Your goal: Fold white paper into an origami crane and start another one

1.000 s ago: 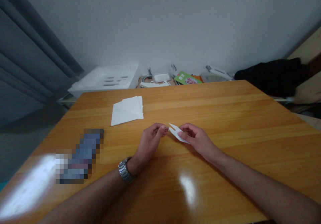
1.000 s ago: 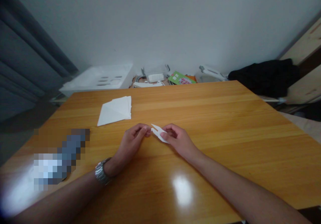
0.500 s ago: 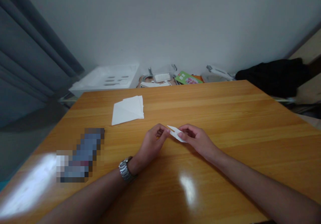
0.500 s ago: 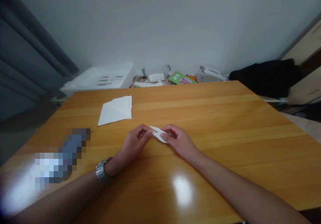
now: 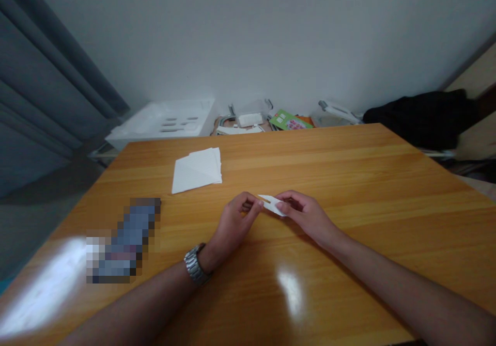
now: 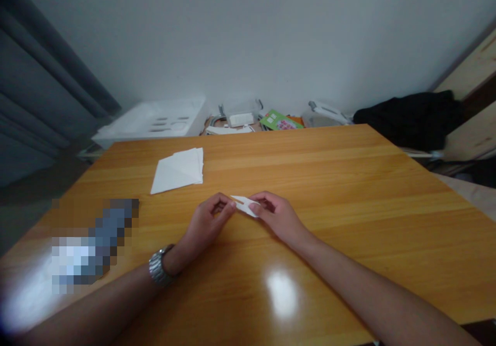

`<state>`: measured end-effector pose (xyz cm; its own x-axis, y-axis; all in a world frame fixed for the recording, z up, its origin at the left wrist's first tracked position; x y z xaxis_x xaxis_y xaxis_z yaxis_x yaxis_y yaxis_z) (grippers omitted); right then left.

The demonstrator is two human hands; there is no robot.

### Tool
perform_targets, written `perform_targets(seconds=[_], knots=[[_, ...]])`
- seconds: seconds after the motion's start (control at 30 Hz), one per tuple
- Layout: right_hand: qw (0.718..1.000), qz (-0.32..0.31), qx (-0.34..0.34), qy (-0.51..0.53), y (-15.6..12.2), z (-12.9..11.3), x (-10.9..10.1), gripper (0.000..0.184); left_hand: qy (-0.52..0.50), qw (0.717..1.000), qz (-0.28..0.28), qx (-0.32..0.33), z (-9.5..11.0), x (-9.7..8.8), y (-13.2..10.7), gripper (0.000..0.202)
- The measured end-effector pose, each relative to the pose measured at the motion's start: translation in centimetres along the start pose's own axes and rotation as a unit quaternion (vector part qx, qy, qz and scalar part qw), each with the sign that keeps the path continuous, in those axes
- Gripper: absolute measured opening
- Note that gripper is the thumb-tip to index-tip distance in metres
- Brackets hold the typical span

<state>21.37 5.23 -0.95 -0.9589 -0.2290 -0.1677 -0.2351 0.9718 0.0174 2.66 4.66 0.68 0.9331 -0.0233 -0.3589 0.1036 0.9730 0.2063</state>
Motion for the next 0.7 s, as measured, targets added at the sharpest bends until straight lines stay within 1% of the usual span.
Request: perform_targets(seconds=[0.17, 0.33, 0.53, 0.63, 0.7], knots=[[1.000, 0.000, 0.001, 0.001, 0.1, 0.4, -0.1, 0.031, -0.021, 1.000, 0.005, 0.002, -0.4, 0.0, 0.1, 0.020], [1.000, 0.004, -0.003, 0.007, 0.1, 0.2, -0.1, 0.032, -0.016, 1.000, 0.000, -0.006, -0.4, 0.0, 0.1, 0.020], [0.998, 0.042, -0.005, 0.048, 0.3, 0.2, -0.6, 0.037, -0.037, 0.998, 0.043, -0.027, -0.7, -0.6, 0.3, 0.021], [0.997, 0.069, -0.038, -0.013, 0.4, 0.2, -1.1, 0.033, -0.045, 0.997, 0.056, -0.034, -0.9, -0.8, 0.4, 0.022], [0.995, 0.067, -0.050, -0.059, 0.5, 0.1, -1.1, 0.031, -0.046, 0.996, 0.063, -0.033, -0.8, -0.8, 0.4, 0.022]])
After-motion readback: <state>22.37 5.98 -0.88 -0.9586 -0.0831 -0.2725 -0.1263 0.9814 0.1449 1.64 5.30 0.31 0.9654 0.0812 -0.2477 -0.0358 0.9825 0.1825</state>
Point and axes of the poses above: each hand's wrist, its own y-axis towards the middle knuckle, its own x-axis out of the palm, z = x × y, the point moved 5 cm from there along y, towards the middle knuckle, and after that the axes turned 2 degrees about z, right-handed, at the moved point
